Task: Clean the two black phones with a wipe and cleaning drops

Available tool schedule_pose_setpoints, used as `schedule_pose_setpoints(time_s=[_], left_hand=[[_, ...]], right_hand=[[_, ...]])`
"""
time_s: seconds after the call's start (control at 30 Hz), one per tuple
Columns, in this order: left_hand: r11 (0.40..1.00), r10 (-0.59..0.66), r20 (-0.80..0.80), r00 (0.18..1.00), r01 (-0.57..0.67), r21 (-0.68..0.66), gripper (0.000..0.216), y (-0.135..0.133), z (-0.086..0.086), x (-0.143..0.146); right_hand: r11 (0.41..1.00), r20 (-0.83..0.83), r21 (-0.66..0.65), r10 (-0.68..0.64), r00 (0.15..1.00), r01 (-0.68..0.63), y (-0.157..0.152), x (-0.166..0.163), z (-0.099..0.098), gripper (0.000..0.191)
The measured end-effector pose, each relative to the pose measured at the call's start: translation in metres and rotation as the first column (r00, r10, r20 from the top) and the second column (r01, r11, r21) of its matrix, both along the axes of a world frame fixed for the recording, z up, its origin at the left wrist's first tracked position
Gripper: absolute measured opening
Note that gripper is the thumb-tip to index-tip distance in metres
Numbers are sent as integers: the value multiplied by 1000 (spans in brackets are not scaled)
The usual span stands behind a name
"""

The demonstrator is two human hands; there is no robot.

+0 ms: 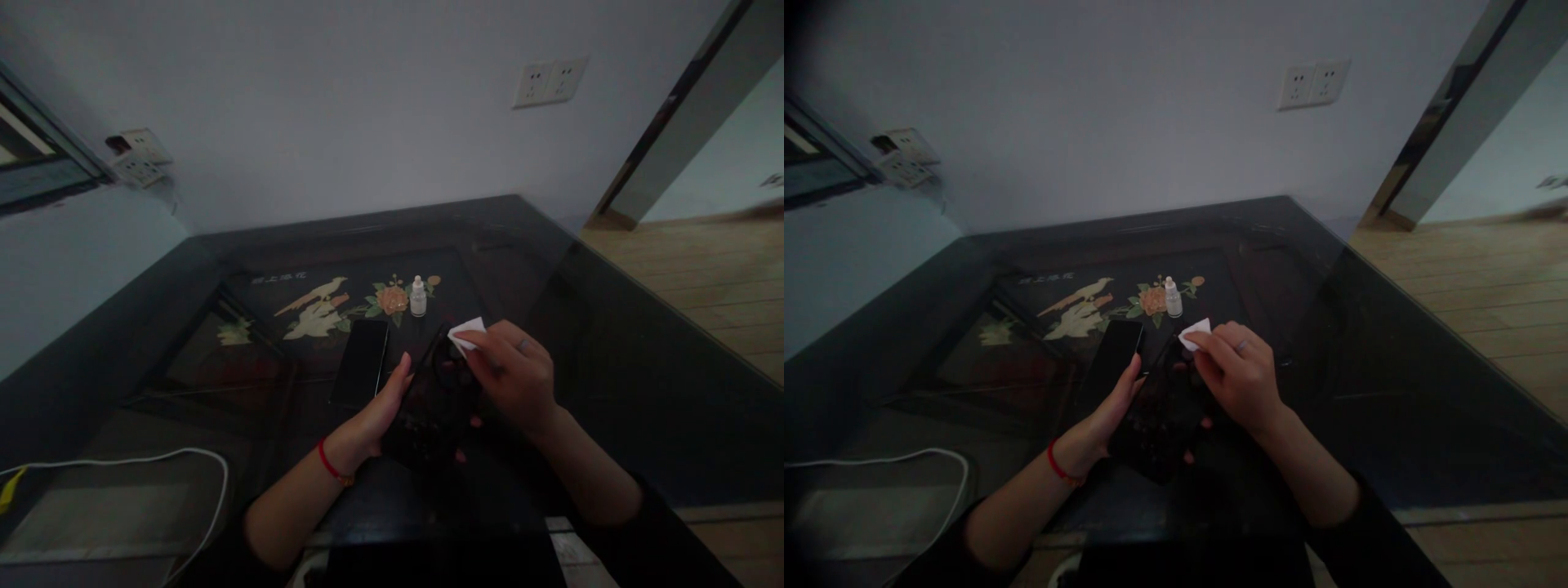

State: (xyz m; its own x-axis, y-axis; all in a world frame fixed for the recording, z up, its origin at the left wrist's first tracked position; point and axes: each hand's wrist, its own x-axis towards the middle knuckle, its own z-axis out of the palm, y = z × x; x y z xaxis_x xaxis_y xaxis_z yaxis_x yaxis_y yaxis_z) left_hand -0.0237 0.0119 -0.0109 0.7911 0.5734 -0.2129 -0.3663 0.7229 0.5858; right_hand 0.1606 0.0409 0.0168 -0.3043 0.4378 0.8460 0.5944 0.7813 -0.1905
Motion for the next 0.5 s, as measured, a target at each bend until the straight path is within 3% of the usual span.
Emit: schedule_pose_setpoints(time_s=[0.17,0.37,0.5], left_hand=[[999,44,-58,997,-46,-22,78,-1,-1,0],[999,30,3,1000,-30,25,83,0,2,-1],[992,126,-8,992,-126,-11,81,1,6,-1]], right_hand=[[986,126,53,152,980,-159,-4,-3,2,16],[999,8,6,-38,999,38,-1,3,3,18],[982,129,90,156,979,-169,-3,2,3,19]])
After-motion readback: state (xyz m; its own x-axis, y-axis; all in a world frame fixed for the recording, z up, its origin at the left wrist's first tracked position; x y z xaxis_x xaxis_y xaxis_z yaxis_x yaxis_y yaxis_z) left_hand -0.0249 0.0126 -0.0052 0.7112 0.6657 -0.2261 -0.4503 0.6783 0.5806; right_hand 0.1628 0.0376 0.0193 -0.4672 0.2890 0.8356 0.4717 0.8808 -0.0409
